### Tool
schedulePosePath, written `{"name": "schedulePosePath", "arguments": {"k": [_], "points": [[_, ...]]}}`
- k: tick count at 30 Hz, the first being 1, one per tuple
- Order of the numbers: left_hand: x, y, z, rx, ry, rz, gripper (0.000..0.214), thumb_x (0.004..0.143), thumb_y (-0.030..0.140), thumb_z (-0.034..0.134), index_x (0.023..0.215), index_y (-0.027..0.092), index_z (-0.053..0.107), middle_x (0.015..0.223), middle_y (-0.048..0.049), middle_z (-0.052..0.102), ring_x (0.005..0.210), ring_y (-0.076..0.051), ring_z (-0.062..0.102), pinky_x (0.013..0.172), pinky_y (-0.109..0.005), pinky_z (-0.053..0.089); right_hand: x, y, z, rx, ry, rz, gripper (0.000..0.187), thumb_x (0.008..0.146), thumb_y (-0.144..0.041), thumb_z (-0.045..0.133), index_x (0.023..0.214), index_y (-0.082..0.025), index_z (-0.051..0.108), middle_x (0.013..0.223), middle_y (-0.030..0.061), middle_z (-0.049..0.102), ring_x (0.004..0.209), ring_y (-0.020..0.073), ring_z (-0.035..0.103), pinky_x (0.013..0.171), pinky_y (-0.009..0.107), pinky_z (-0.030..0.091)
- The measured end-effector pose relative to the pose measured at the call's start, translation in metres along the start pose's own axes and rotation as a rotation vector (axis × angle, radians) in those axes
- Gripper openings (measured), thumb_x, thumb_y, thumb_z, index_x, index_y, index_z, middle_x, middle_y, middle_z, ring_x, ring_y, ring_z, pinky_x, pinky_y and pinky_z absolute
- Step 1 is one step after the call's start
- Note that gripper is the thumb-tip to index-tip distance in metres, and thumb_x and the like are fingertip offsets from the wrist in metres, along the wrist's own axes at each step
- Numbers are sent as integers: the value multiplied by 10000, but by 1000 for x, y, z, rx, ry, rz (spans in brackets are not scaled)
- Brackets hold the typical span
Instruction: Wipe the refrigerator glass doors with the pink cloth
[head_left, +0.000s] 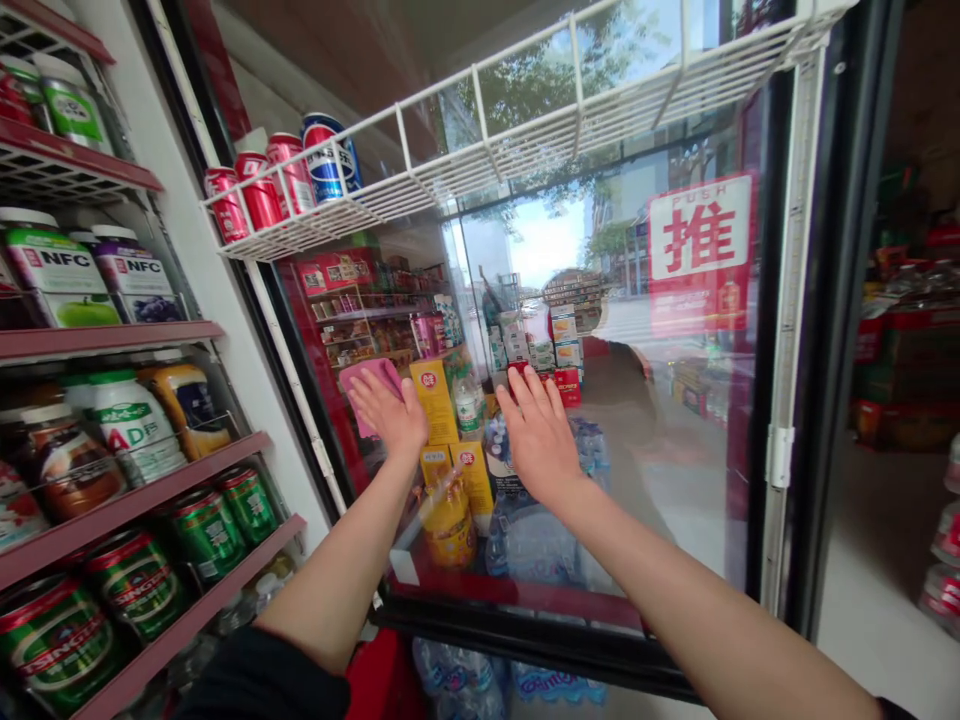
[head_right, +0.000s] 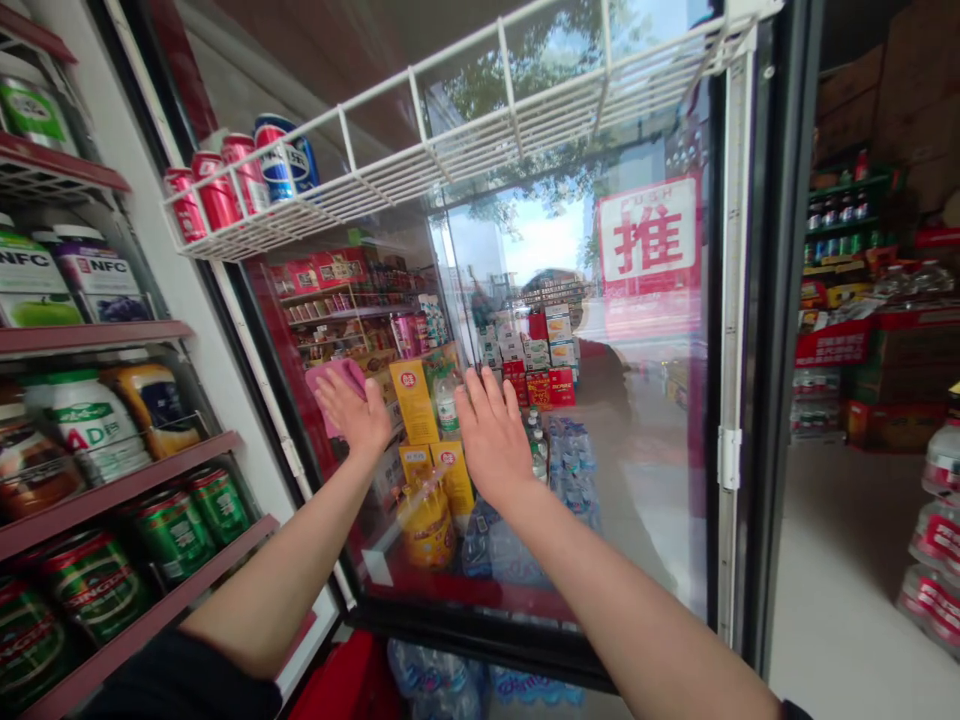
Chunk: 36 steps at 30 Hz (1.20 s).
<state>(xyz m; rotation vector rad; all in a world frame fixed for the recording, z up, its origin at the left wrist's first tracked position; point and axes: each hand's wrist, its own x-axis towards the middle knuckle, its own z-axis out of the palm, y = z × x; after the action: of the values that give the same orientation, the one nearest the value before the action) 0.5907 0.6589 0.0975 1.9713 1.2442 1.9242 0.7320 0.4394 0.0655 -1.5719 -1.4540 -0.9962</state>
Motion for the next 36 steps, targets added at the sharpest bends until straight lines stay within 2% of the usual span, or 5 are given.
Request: {"name": "schedulePosePath", "arguments": {"k": [7,13,18,27,36], "points": [[-56,36,11,85,-137,537,922,1044,551,525,1759,114,142,1839,-245,61,1723,-392,-49,1364,-664,62,-8,17,-4,-31,101,2,512,1044,-43,468,1535,-127,586,1741,199,436,1706,316,228,1358,642,301],[-97,88,20,-143,-468,979,759,1064,382,469,1759,227,207,1842,-146,197,1732,-334,6,1376,-661,37,-4,21,-20,126,252,-185,374,1099,-168,465,1400,-123,683,1488,199,682,1440,250,599,1218,449,534],[-93,101,16,-373,-577,975,727,1053,203,395,1753,245,207,1812,-140,299,1725,-275,134,1386,-635,168,10,30,-27,62,257,-68,354,1110,-208,448,1331,-129,714,1379,193,716,1305,269,646,1153,463,564],[-72,63,-9,-238,-336,762,639,1025,306,599,1634,183,445,1784,-188,344,1700,-328,244,1370,-608,274,26,-2,3,-295,127,119,480,1044,-151,495,1493,-42,621,1461,313,640,1311,403,609,1135,618,508],[-72,-14,-39,-117,-308,483,711,988,180,514,1685,183,373,1790,-184,332,1690,-331,274,1360,-626,291,55,-48,77,-133,-111,-212,664,1029,-131,429,1663,55,359,1784,250,310,1690,364,253,1394,580,203]]}}
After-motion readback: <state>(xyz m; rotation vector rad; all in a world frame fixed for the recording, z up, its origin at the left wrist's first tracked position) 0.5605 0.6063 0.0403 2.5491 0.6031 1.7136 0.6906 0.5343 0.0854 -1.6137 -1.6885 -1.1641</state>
